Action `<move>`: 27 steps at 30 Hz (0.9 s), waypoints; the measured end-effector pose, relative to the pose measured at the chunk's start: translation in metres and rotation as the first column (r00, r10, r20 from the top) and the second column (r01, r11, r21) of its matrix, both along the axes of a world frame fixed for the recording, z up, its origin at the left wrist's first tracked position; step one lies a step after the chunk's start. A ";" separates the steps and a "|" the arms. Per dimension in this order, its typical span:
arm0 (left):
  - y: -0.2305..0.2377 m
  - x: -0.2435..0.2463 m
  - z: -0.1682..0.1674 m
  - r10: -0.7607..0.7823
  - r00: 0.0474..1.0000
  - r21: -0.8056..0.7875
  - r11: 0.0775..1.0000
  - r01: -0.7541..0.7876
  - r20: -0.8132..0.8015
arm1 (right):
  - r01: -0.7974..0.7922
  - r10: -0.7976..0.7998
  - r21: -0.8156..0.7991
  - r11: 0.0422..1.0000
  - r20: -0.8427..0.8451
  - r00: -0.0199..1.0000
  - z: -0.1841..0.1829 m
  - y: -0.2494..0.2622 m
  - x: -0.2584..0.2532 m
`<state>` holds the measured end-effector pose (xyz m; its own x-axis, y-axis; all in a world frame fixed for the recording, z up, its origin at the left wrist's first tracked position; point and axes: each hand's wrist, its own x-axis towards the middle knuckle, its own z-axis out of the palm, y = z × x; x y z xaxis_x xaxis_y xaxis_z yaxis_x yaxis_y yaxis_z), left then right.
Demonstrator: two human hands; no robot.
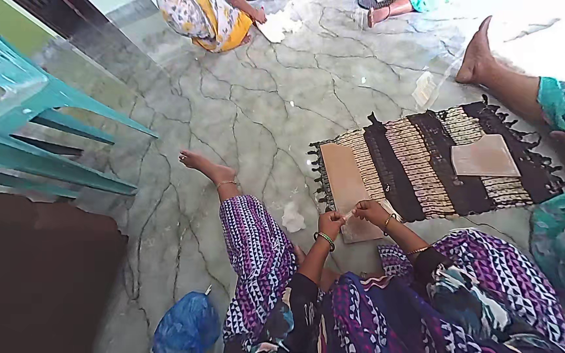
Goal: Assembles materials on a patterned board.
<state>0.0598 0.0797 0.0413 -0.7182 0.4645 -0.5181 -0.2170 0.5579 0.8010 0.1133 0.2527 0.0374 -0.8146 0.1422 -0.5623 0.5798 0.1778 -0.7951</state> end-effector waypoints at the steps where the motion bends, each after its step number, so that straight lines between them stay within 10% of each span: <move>1: 0.000 0.000 0.000 -0.008 1.000 -0.008 1.000 0.008 -0.008 | -0.007 0.007 0.007 1.000 0.004 1.000 -0.001 0.000 0.000; 11: 0.000 0.009 -0.017 -0.042 0.953 -0.190 0.982 -0.017 -0.301 | -0.173 0.170 0.518 0.838 0.055 0.984 -0.040 -0.002 -0.003; 27: 0.009 0.021 -0.028 -0.252 0.948 -0.404 0.901 0.157 -0.194 | -0.246 0.210 0.595 0.765 0.131 0.969 -0.026 -0.005 0.000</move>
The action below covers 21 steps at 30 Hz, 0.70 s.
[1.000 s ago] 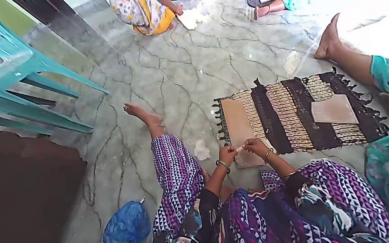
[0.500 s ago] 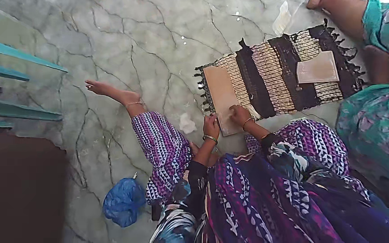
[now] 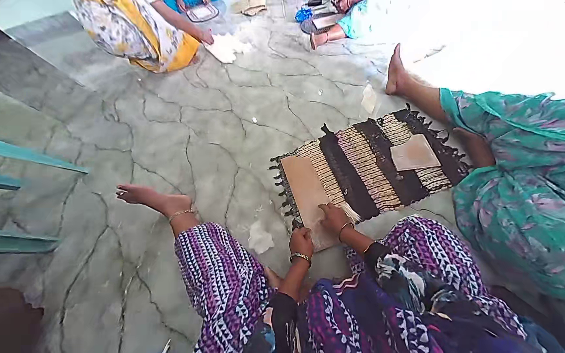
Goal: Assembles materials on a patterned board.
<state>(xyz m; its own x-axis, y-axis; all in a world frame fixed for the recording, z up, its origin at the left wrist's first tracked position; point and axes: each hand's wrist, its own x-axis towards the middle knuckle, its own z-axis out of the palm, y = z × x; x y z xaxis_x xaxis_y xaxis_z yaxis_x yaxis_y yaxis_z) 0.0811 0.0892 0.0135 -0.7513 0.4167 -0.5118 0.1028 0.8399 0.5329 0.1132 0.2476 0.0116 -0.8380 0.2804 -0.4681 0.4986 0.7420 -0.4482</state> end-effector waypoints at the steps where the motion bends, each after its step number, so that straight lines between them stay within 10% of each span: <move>1: 0.000 0.000 0.000 0.010 1.000 0.001 1.000 -0.010 0.004 | -0.056 0.058 0.038 0.998 -0.047 0.997 0.001 -0.003 0.003; 6: -0.001 -0.002 0.001 0.020 1.000 0.006 1.000 -0.020 0.000 | -0.399 0.404 0.066 0.915 -0.096 0.910 -0.007 -0.035 0.019; 21: -0.027 -0.015 0.006 -0.220 0.954 0.009 0.975 0.223 0.201 | -0.422 0.400 0.031 0.906 0.263 0.878 0.034 -0.046 0.060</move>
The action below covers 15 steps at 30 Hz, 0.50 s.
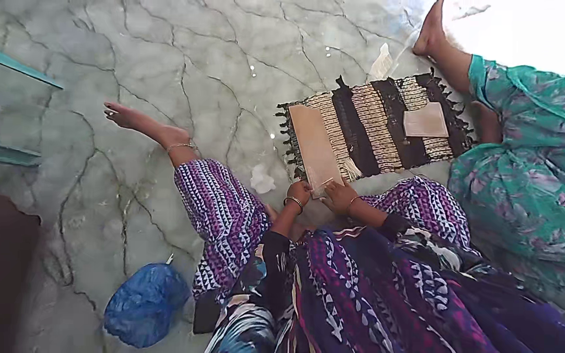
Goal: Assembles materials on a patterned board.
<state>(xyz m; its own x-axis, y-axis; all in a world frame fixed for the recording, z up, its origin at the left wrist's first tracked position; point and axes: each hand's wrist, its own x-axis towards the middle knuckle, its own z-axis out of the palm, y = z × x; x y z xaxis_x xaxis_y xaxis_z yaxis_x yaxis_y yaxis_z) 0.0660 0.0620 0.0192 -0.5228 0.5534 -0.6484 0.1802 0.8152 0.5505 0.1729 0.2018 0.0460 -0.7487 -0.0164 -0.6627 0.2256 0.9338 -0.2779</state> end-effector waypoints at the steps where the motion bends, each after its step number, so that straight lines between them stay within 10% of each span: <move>1: 0.000 -0.001 0.003 0.036 0.999 0.017 0.999 -0.035 -0.034 | 0.046 -0.047 -0.012 0.999 -0.067 0.997 0.003 0.002 -0.005; 15: -0.006 -0.020 -0.010 0.073 0.992 -0.004 0.997 -0.074 -0.105 | -0.049 0.054 0.035 0.998 -0.168 0.984 -0.060 -0.001 -0.035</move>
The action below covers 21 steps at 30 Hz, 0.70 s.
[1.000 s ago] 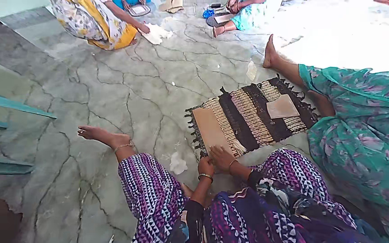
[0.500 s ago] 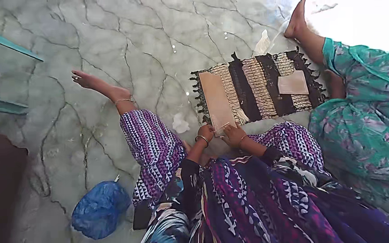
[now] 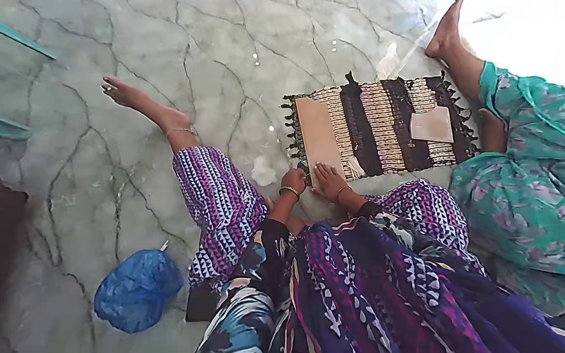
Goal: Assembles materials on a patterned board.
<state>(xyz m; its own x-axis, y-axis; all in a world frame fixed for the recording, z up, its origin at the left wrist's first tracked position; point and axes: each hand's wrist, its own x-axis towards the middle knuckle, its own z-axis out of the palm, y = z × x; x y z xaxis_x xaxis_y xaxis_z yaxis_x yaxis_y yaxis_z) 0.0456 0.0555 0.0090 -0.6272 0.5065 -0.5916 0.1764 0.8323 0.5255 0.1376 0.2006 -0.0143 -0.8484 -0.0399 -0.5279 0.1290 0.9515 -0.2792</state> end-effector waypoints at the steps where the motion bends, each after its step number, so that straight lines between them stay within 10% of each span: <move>1: -0.001 -0.001 -0.001 -0.020 1.000 -0.007 1.000 0.020 0.019 | -0.002 0.002 0.000 1.000 0.032 0.999 0.005 -0.001 0.007; 21: -0.001 0.002 -0.004 -0.115 0.993 -0.014 0.993 0.115 0.026 | 0.013 -0.016 0.025 1.000 0.136 0.991 0.014 -0.008 0.025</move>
